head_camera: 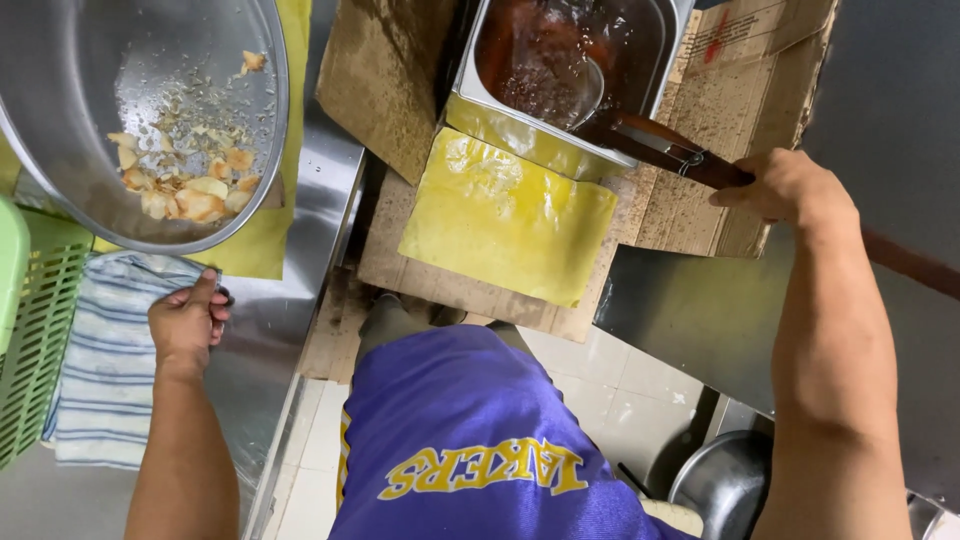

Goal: Frying fruit slices in a deep fryer, stirring them with a wooden paddle, and inspecting the progress.

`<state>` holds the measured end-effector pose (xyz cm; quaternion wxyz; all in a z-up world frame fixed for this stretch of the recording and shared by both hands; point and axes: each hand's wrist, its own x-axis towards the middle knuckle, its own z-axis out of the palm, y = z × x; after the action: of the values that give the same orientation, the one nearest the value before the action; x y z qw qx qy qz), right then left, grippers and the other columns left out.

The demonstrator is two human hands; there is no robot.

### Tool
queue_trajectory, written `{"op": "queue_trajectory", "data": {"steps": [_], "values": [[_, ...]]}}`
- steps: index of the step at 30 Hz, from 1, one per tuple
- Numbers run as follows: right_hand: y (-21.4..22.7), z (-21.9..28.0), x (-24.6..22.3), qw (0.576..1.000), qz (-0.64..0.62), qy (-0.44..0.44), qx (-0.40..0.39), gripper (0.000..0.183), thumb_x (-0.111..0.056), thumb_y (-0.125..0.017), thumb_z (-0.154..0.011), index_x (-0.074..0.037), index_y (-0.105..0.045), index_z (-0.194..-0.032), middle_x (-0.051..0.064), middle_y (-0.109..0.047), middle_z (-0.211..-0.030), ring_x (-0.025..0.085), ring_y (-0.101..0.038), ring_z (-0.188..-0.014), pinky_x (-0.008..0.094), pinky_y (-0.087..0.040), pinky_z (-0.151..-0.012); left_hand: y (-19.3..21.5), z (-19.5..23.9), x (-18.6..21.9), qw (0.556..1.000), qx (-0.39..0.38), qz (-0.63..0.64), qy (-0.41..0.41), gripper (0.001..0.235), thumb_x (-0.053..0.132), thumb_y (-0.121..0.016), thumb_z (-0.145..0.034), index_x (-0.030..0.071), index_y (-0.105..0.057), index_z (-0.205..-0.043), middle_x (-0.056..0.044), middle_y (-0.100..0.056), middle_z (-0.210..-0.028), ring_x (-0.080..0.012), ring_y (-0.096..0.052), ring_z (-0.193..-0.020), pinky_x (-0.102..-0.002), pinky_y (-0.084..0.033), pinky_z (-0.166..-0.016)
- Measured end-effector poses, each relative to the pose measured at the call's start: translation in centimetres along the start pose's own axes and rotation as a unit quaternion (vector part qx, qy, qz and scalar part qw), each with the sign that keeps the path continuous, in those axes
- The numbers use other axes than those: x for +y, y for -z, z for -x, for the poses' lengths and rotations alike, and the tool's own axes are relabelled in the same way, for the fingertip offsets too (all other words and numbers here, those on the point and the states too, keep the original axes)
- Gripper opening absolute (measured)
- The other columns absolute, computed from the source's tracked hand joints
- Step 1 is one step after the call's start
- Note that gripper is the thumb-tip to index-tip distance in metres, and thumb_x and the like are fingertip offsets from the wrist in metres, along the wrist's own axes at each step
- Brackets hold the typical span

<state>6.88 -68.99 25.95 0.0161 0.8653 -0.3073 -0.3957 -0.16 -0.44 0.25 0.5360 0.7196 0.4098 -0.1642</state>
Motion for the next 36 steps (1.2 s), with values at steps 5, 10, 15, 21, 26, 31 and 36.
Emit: {"op": "queue_trajectory", "data": {"steps": [5, 10, 15, 21, 26, 31, 36], "values": [[-0.2, 1.6, -1.0, 1.000, -0.008, 0.003, 0.004, 0.046, -0.037, -0.074, -0.097, -0.024, -0.067, -0.141, 0.015, -0.074, -0.105, 0.032, -0.066, -0.086, 0.044, -0.051, -0.076, -0.1, 0.0, 0.3, 1.000, 0.007, -0.008, 0.008, 0.045, 0.044, -0.073, -0.106, 0.011, -0.067, -0.076, -0.004, -0.059, -0.059, -0.0127, -0.036, -0.039, -0.026, -0.028, -0.037], [-3.2, -2.1, -2.5, 0.993, 0.096, 0.043, 0.055, 0.037, -0.049, -0.067, -0.100, -0.026, -0.067, -0.130, 0.006, -0.078, -0.100, 0.023, -0.075, -0.081, 0.040, -0.065, -0.081, -0.2, -0.2, 0.1, 1.000, 0.009, -0.003, 0.008, 0.046, 0.044, -0.075, -0.105, 0.011, -0.066, -0.074, -0.005, -0.059, -0.060, -0.0121, -0.036, -0.040, -0.025, -0.027, -0.036], [-6.7, -7.3, -3.8, 0.990, 0.088, 0.054, 0.093, 0.023, -0.042, -0.060, -0.106, -0.020, -0.064, -0.114, 0.005, -0.067, -0.082, 0.023, -0.069, -0.071, 0.039, -0.064, -0.070, -0.1, 0.4, 0.6, 1.000, 0.003, 0.007, 0.009, 0.045, 0.044, -0.075, -0.104, 0.011, -0.067, -0.074, -0.004, -0.059, -0.058, -0.0120, -0.036, -0.039, -0.025, -0.027, -0.037], [-8.0, -4.2, -3.0, 0.989, -0.035, 0.080, 0.116, 0.046, -0.052, -0.071, -0.093, -0.024, -0.071, -0.130, 0.015, -0.074, -0.100, 0.035, -0.071, -0.089, 0.050, -0.059, -0.078, -0.1, 0.3, 0.6, 1.000, 0.003, -0.005, 0.004, 0.048, 0.046, -0.073, -0.104, 0.011, -0.065, -0.073, -0.005, -0.058, -0.059, -0.0132, -0.036, -0.040, -0.026, -0.025, -0.037], [-7.9, -1.2, -1.2, 0.980, -0.137, 0.090, 0.116, 0.045, -0.048, -0.075, -0.091, -0.022, -0.074, -0.128, 0.012, -0.074, -0.109, 0.032, -0.068, -0.094, 0.047, -0.052, -0.075, 0.0, 0.3, 0.6, 1.000, -0.004, -0.011, 0.005, 0.045, 0.045, -0.073, -0.104, 0.012, -0.067, -0.075, -0.003, -0.058, -0.059, -0.0114, -0.038, -0.041, -0.025, -0.027, -0.037], [-6.9, 0.1, 0.8, 0.973, -0.181, 0.080, 0.115, 0.052, -0.041, -0.074, -0.091, -0.026, -0.067, -0.140, 0.008, -0.072, -0.123, 0.027, -0.067, -0.097, 0.043, -0.055, -0.081, 0.0, 0.2, 0.5, 1.000, -0.001, -0.009, 0.005, 0.045, 0.045, -0.073, -0.104, 0.011, -0.068, -0.075, -0.003, -0.058, -0.058, -0.0127, -0.036, -0.039, -0.025, -0.028, -0.037], [-5.4, -2.4, 3.4, 0.934, 0.187, -0.001, 0.303, 0.036, -0.057, -0.055, -0.110, -0.026, -0.068, -0.124, 0.001, -0.070, -0.079, 0.020, -0.072, -0.058, 0.036, -0.062, -0.053, -0.1, 0.1, 0.5, 1.000, 0.003, -0.002, 0.016, 0.046, 0.044, -0.075, -0.104, 0.011, -0.065, -0.073, -0.004, -0.057, -0.058, -0.0123, -0.037, -0.040, -0.024, -0.026, -0.037]]}}
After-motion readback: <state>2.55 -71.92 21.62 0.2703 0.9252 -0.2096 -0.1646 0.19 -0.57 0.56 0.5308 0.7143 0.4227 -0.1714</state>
